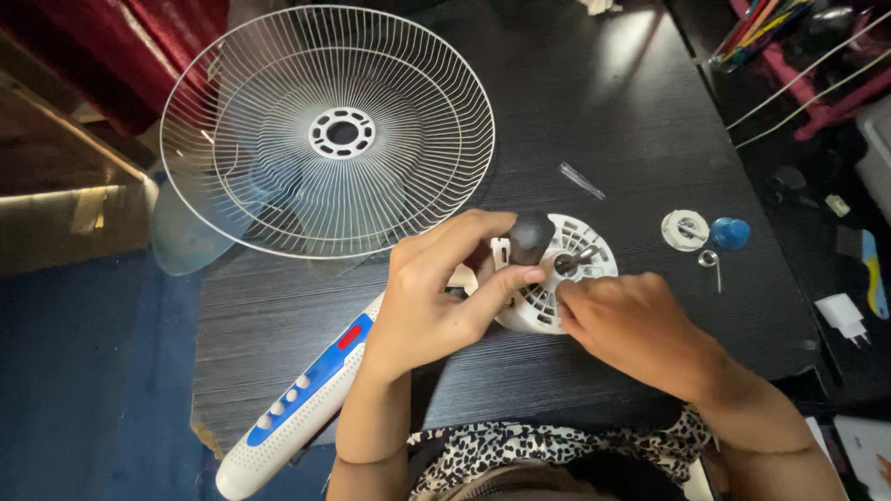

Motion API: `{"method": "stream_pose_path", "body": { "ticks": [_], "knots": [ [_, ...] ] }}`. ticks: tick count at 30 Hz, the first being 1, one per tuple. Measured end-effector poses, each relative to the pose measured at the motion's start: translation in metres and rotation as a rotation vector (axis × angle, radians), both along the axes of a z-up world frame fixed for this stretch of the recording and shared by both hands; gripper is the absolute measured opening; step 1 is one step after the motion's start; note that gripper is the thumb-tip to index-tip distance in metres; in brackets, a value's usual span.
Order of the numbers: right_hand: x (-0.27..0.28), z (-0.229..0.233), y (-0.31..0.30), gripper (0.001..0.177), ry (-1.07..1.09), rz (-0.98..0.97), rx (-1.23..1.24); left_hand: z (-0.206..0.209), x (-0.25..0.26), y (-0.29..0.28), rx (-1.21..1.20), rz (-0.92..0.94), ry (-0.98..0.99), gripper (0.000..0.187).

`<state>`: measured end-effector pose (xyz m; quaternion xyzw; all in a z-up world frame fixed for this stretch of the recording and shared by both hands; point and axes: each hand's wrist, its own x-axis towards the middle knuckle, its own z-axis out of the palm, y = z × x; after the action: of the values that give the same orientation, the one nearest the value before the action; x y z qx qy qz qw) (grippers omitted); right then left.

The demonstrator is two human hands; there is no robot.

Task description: The person uses a screwdriver to tighten screws on the motor housing of a disassembled electric fan and then on the fan stand. The fan cage and blades remain detached on the table throughout.

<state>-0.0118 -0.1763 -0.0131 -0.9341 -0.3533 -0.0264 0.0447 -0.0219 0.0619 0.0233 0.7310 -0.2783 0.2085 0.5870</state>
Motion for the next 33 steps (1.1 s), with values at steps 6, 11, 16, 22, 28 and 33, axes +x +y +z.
{"method": "stream_pose_path", "body": {
  "ticks": [6, 11, 16, 22, 28, 33],
  "knots": [
    [0.001, -0.002, 0.002, 0.010, -0.025, 0.023, -0.056, 0.002, -0.003, 0.001, 0.002, -0.011, 0.013, 0.030],
    [0.000, -0.001, 0.002, 0.017, -0.063, 0.046, -0.006, 0.002, -0.003, 0.001, -0.009, -0.036, 0.031, 0.029],
    [-0.003, 0.006, -0.005, 0.019, -0.088, -0.012, 0.112, 0.003, -0.002, -0.002, 0.005, -0.030, 0.030, 0.029],
    [-0.003, 0.004, -0.061, 0.018, -0.058, -0.421, 0.225, 0.003, 0.000, -0.002, 0.042, 0.002, 0.002, 0.029],
    [0.057, -0.046, -0.171, 0.023, -0.068, -0.840, 0.376, 0.001, 0.004, -0.002, 0.066, 0.023, -0.020, 0.031],
    [0.083, -0.102, -0.217, 0.028, -0.065, -0.890, 0.448, -0.003, 0.007, -0.008, 0.063, 0.001, -0.007, 0.031]
  ]
}}
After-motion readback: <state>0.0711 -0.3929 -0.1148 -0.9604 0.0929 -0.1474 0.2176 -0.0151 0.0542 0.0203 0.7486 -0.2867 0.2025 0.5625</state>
